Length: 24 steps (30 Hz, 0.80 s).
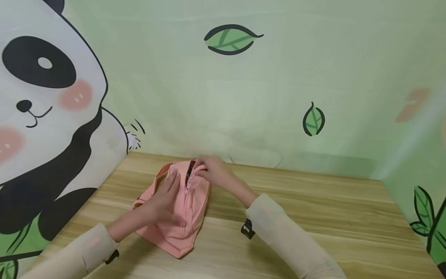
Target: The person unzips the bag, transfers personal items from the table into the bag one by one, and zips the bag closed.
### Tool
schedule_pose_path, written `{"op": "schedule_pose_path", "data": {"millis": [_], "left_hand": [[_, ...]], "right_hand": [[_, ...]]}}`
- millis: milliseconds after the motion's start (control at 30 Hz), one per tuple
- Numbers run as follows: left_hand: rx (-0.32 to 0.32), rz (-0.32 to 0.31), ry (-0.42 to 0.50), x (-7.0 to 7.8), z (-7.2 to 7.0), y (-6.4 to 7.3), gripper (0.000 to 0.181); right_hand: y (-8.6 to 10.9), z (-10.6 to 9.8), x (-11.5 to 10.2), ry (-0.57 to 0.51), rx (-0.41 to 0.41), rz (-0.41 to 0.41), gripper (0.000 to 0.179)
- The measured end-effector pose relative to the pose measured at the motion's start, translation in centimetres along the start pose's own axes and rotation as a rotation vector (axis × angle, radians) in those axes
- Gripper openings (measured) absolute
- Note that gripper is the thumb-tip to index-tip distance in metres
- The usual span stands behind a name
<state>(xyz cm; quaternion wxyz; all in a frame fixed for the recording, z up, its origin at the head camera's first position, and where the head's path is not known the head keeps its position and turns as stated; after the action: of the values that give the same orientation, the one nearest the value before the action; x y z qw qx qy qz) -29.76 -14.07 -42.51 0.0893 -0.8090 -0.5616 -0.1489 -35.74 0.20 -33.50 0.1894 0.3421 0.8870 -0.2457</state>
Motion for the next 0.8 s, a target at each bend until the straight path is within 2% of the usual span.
{"op": "schedule_pose_path", "data": {"millis": [100,167,300,467,533,667,733,800], "left_hand": [[-0.003,-0.007,-0.019,0.4,0.4,0.1,0.147],[-0.005,-0.015,-0.032,0.6,0.5,0.2,0.147],[-0.003,-0.008,-0.016,0.9,0.6,0.5,0.146],[0.046,0.089,0.023,0.7,-0.7,0.3,0.137],[0.06,0.108,0.091,0.3,-1.7,-0.3,0.126],[0.092,0.075,0.265,-0.7,-3.4,-2.8,0.099],[0.085,0.038,0.317,-1.1,-3.8,-4.2,0.097],[0.043,0.002,0.328,-1.4,-3.5,-5.2,0.103]], "right_hand": [[-1.6,-1.3,1.4,0.065,0.116,0.059,0.012],[-2.5,-1.6,2.4,0.072,0.151,0.109,0.013],[-3.3,-1.0,3.6,0.045,0.118,0.156,0.016],[-3.1,-0.7,3.7,0.023,0.095,0.148,0.019],[-3.0,-0.8,3.7,0.023,0.089,0.128,0.018],[-3.2,-1.0,3.7,0.039,0.073,0.085,0.018],[-3.4,-1.1,3.7,0.049,0.072,0.071,0.017],[-3.7,-1.1,3.7,0.068,0.075,0.062,0.017]]}}
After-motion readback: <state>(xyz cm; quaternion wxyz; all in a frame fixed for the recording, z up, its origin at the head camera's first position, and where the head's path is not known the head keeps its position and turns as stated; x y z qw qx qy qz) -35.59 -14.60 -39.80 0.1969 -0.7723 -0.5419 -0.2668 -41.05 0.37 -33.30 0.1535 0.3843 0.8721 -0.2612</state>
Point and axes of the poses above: each hand's wrist, its own y-axis away from the middle knuckle, its own z-axis out of the palm, x = y × z, the point moved 8 cm from there along -y, towards the middle knuckle, and after that the axes turned 5 degrees about -z, right-handed, at the moved point
